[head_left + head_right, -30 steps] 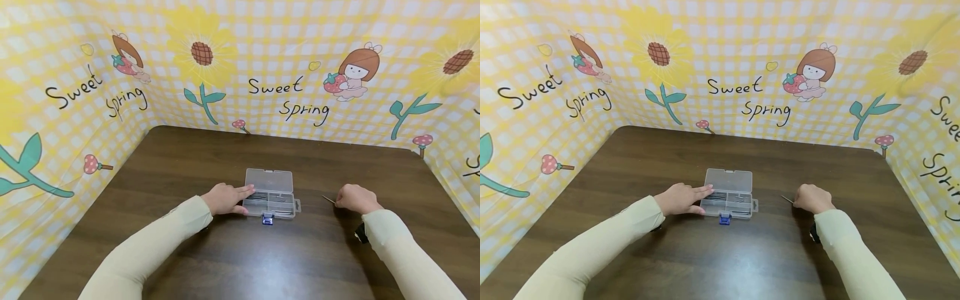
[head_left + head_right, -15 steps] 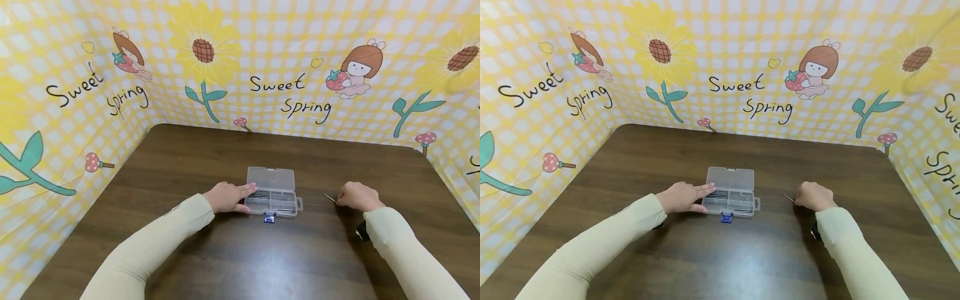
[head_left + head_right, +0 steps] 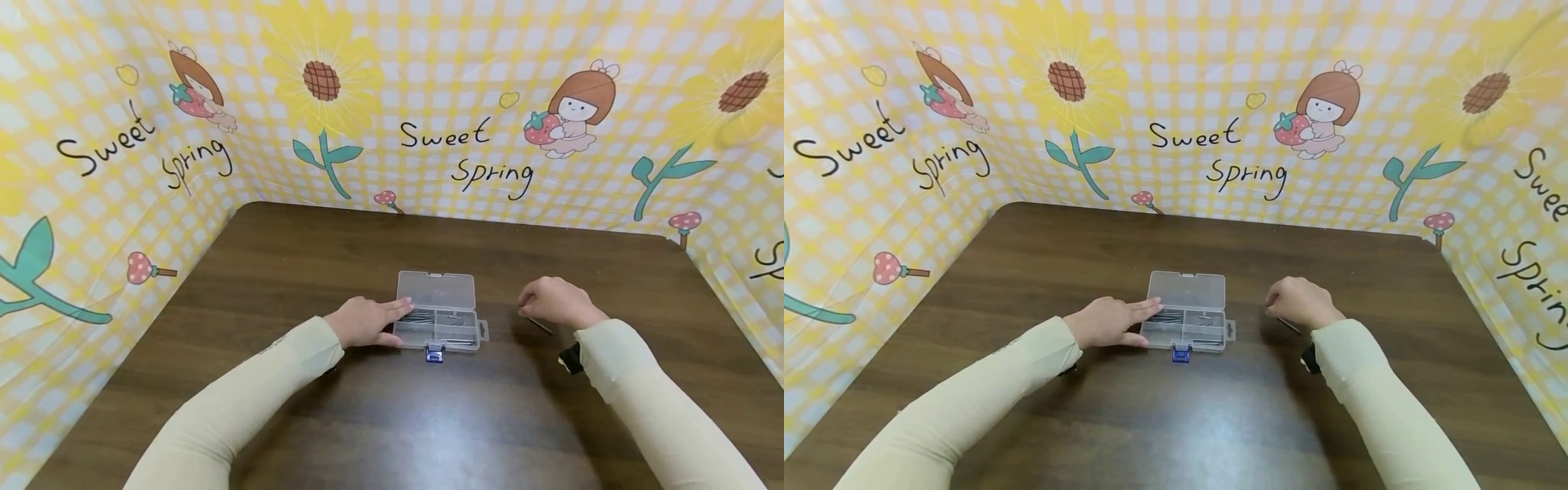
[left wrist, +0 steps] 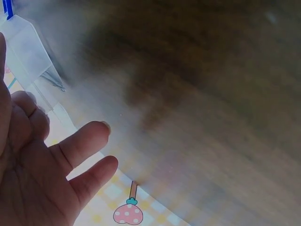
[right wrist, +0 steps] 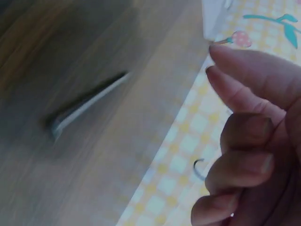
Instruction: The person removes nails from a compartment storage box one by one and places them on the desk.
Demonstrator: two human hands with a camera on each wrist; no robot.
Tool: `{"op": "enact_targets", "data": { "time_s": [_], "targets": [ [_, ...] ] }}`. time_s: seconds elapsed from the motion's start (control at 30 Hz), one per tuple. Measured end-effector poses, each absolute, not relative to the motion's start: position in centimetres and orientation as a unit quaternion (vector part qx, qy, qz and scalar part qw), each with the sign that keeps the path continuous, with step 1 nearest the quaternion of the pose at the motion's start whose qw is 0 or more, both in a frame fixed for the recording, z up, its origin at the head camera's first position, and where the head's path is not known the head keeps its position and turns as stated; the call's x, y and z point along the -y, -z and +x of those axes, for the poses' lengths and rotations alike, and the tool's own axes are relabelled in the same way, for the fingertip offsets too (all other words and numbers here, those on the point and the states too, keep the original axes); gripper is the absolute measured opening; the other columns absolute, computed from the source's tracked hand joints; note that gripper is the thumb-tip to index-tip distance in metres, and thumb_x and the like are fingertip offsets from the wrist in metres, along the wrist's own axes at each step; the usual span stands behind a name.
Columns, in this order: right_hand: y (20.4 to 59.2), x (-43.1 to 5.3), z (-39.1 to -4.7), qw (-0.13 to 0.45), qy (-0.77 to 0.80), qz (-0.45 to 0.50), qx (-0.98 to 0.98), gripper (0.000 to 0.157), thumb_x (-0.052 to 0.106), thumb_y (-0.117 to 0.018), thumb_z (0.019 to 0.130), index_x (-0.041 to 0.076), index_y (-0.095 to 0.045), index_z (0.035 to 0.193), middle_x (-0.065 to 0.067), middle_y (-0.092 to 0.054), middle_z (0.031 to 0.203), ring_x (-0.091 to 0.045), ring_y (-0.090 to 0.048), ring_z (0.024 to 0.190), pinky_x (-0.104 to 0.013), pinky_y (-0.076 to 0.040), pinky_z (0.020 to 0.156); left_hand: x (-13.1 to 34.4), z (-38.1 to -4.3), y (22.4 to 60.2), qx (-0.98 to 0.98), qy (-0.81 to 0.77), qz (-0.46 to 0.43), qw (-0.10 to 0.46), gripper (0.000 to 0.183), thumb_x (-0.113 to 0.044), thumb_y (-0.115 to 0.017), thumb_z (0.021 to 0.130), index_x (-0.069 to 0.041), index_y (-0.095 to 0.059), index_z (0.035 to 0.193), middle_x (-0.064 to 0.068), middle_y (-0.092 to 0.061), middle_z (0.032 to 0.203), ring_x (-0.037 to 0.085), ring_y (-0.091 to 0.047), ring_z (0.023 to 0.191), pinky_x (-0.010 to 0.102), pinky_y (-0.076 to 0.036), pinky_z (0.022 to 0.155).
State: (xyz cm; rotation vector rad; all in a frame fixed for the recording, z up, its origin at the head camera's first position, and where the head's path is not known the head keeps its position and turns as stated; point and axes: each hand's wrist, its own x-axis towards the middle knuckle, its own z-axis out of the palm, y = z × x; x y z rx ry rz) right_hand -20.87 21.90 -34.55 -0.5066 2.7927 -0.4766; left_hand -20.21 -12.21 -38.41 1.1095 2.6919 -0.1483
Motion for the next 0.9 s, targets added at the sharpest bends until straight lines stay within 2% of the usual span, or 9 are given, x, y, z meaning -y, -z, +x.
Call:
{"op": "enact_targets", "data": {
  "time_s": [0.3, 0.53, 0.8, 0.9],
  "targets": [
    [34.4, -17.7, -21.5, 0.149, 0.174, -0.234, -0.945, 0.016, 0.013, -0.071, 0.083, 0.008, -0.074, 0.097, -0.004, -0.072, 0.096, -0.021, -0.065, 0.089, -0.044, -0.051, 0.077, 12.2, -20.3, 38.4, -0.918, 0.054, 0.377, 0.111, 0.074, -0.057, -0.054, 0.09, -0.018, -0.035, 0.15, -0.003, -0.033, 0.153, 0.015, -0.035, 0.044, 0.031, -0.043, 0.055],
    [34.6, -14.8, -21.7, 0.161, 0.144, -0.276, -0.937, 0.016, 0.006, -0.07, 0.08, 0.011, -0.076, 0.093, -0.002, -0.071, 0.096, -0.017, -0.061, 0.082, -0.037, -0.05, 0.069, 12.3, -20.3, 38.4, -0.918, 0.046, 0.375, 0.118, 0.074, -0.056, -0.054, 0.09, -0.018, -0.034, 0.15, -0.003, -0.032, 0.154, 0.016, -0.039, 0.045, 0.032, -0.043, 0.056],
    [35.1, -13.7, -21.3, 0.173, 0.111, -0.3, -0.931, 0.02, 0.004, -0.071, 0.079, 0.018, -0.078, 0.092, -0.002, -0.071, 0.106, -0.021, -0.064, 0.1, -0.039, -0.052, 0.075, 12.3, -20.3, 38.6, -0.917, 0.036, 0.381, 0.115, 0.074, -0.055, -0.055, 0.09, -0.017, -0.035, 0.15, -0.002, -0.032, 0.153, 0.017, -0.046, 0.047, 0.032, -0.043, 0.056],
    [35.1, -13.6, -21.1, 0.181, 0.108, -0.306, -0.928, 0.02, 0.004, -0.072, 0.079, 0.018, -0.078, 0.093, -0.002, -0.07, 0.107, -0.021, -0.064, 0.099, -0.038, -0.052, 0.075, 12.3, -20.3, 38.7, -0.917, 0.032, 0.381, 0.115, 0.074, -0.055, -0.055, 0.09, -0.017, -0.035, 0.15, -0.002, -0.033, 0.153, 0.019, -0.053, 0.053, 0.033, -0.044, 0.058]
  ]
}}
